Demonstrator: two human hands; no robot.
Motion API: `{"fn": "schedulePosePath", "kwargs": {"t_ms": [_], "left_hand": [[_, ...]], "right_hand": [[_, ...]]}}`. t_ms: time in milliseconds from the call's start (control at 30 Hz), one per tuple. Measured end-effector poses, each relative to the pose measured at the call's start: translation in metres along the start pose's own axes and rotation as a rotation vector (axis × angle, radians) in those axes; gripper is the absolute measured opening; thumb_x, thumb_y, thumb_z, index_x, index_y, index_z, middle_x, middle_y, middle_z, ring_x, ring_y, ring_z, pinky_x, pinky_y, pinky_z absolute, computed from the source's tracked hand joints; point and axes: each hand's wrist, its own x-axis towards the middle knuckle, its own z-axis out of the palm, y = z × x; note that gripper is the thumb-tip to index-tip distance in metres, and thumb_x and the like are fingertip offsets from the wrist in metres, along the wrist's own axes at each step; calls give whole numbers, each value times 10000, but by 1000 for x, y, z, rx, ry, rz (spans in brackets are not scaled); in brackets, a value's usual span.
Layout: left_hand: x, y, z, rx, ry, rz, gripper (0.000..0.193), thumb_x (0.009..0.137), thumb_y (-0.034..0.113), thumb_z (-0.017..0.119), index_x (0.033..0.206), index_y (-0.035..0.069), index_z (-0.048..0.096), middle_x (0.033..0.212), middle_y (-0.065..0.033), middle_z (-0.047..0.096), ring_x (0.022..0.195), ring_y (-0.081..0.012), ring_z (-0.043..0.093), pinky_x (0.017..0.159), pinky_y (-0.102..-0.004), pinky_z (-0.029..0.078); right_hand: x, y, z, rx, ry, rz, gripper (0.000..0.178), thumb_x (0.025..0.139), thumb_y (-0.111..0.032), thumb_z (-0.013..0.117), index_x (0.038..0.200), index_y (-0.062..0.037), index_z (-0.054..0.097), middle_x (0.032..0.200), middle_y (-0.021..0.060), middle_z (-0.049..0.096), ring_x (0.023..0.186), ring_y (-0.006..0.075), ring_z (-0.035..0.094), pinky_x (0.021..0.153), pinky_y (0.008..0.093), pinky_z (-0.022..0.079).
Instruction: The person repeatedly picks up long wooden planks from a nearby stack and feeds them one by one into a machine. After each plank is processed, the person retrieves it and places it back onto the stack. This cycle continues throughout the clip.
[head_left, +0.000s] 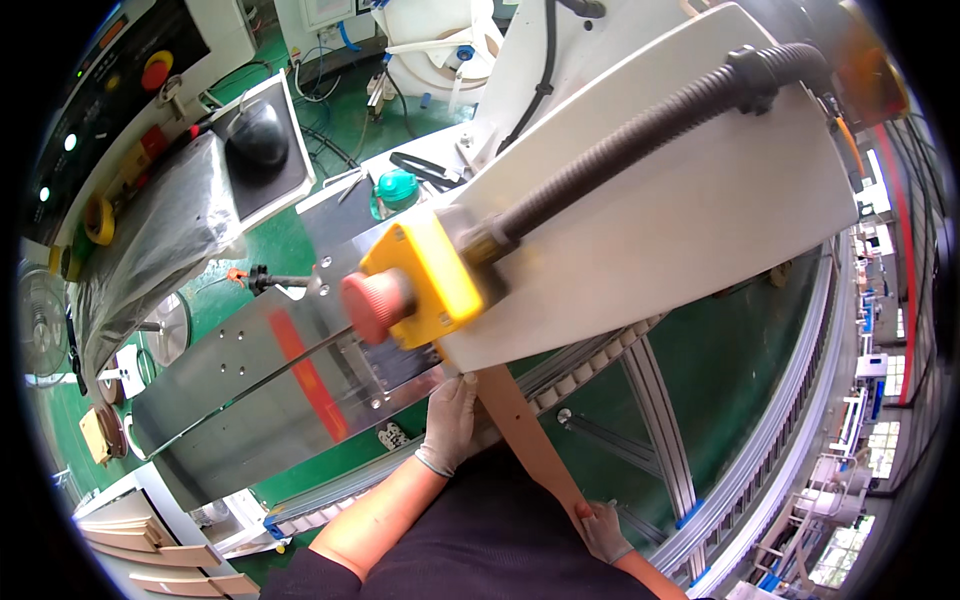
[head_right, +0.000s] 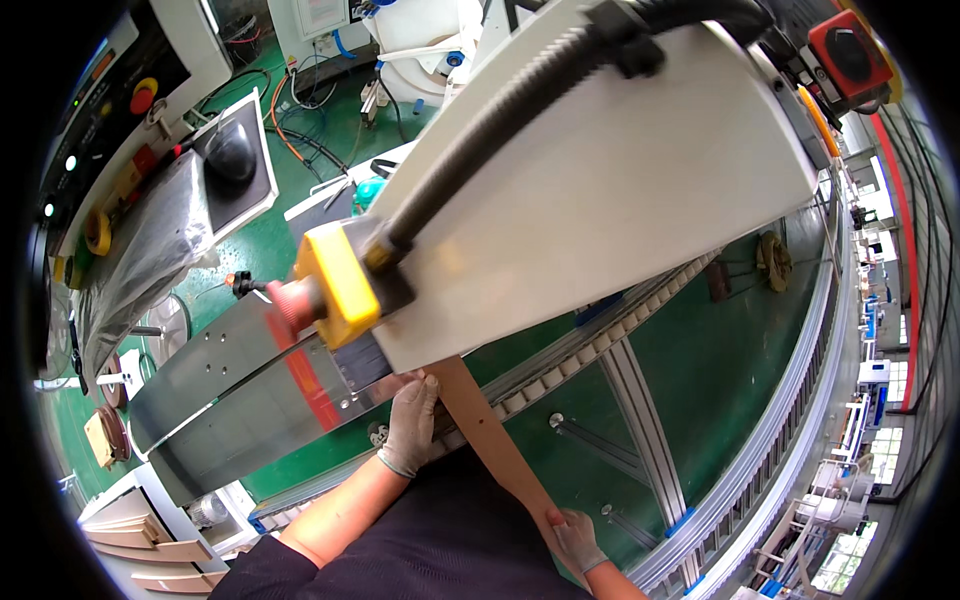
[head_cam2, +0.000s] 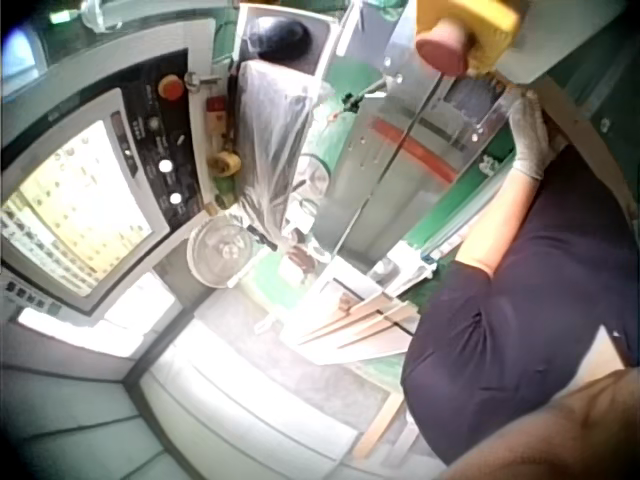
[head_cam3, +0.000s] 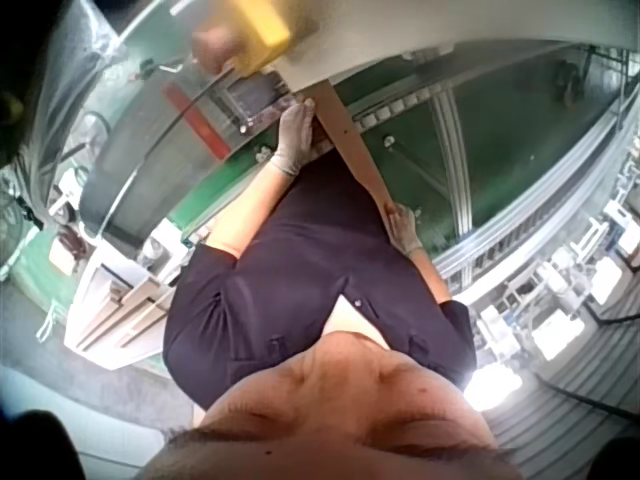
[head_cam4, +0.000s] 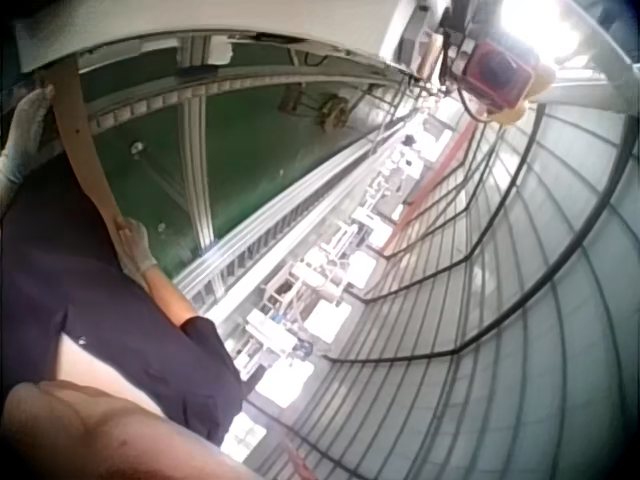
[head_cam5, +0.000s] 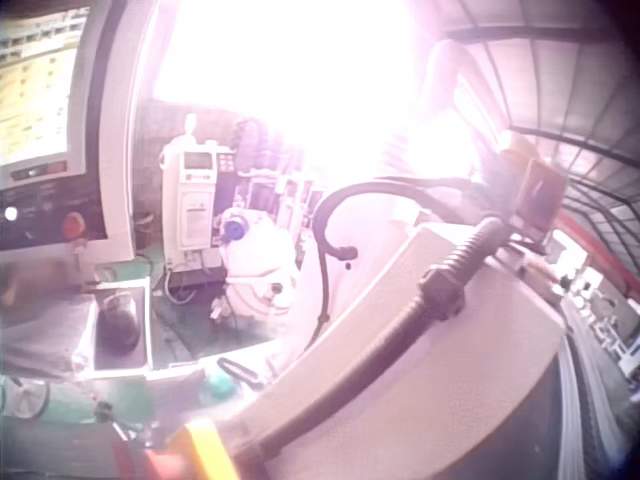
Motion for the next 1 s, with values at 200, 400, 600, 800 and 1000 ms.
{"fn": "schedulePosePath", "kwargs": {"t_ms": [200,400,600,800,1000], "left_hand": [[35,45,78,-447,108,-268,448,1144,385,550,1191,-38,688,1101,-40,720,1020,-104,649,928,-287,525],[60,85,135,-487,-6,-448,521,1081,552,567,1262,63,590,1131,-123,716,1013,-291,747,824,-525,676],[86,79,190,-292,-219,-221,584,1090,555,500,1303,19,592,1225,-141,662,1175,-262,677,869,-427,638],[140,-18,154,104,-321,-50,406,1071,405,598,1250,55,700,1035,-64,691,915,-204,654,845,-401,536],[18,34,82,874,-294,287,423,1016,370,618,1209,20,754,1084,-238,746,1033,-411,717,895,-466,565]], "right_hand": [[37,2,-60,-78,-5,55,448,1055,-381,624,1001,47,747,873,268,727,905,298,773,763,419,547],[65,-27,-124,-31,-27,159,423,1057,-380,612,1056,6,783,896,213,766,868,256,759,800,423,568],[116,31,-161,68,87,30,420,1019,-432,636,1091,-52,799,1012,216,783,987,372,763,836,481,570],[158,-31,-199,-414,656,-269,514,979,-457,681,1316,-70,703,1262,134,707,1197,374,661,1073,515,497],[163,-117,-106,-414,630,-954,540,982,-491,677,1356,-103,647,1479,134,568,1380,363,525,1152,524,419]]}}
